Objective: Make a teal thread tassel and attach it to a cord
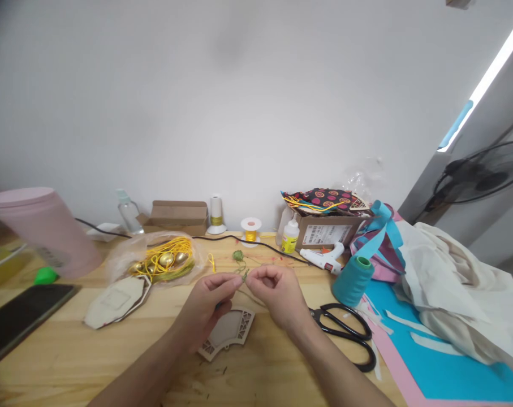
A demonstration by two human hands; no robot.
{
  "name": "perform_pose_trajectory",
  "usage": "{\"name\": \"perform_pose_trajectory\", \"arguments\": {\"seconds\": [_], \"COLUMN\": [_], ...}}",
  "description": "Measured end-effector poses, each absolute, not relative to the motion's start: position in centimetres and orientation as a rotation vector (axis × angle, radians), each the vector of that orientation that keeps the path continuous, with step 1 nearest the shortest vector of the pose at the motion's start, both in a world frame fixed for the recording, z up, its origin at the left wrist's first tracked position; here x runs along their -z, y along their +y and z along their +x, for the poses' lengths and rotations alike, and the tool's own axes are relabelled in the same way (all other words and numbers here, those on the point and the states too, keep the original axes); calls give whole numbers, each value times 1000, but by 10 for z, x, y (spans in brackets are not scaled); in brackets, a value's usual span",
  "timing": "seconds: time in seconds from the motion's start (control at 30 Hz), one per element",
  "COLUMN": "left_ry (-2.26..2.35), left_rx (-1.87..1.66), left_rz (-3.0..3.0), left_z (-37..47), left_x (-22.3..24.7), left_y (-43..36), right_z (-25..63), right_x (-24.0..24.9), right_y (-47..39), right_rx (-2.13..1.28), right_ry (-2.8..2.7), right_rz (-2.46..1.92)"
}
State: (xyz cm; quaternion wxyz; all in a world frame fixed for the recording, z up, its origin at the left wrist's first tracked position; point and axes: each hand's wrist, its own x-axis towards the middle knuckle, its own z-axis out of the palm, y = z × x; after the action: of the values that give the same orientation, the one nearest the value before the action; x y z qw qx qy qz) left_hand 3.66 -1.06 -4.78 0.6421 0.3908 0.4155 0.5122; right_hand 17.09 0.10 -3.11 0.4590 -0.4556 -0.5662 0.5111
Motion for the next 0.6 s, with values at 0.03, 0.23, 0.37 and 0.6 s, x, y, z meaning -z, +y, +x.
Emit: {"name": "perform_pose_trajectory", "arguments": {"seconds": [0.03, 0.23, 0.37, 0.6], "left_ry": [943, 898, 894, 890], "left_rx": [-1168, -1140, -1133, -1129], "left_rz": [885, 871, 858, 846], "left_z": [36, 36, 36, 35], "left_x": [48, 47, 47, 48], "left_y": [-10, -10, -10, -9], "right_z": [171, 171, 172, 174], "right_x": [31, 30, 31, 29], "right_y": [1, 1, 1, 1], "right_rx": [-1271, -1281, -1293, -1242], "right_ry": [-1378, -1355, -1359, -1452], "right_rz": [-1120, -1110, -1109, -1099]}}
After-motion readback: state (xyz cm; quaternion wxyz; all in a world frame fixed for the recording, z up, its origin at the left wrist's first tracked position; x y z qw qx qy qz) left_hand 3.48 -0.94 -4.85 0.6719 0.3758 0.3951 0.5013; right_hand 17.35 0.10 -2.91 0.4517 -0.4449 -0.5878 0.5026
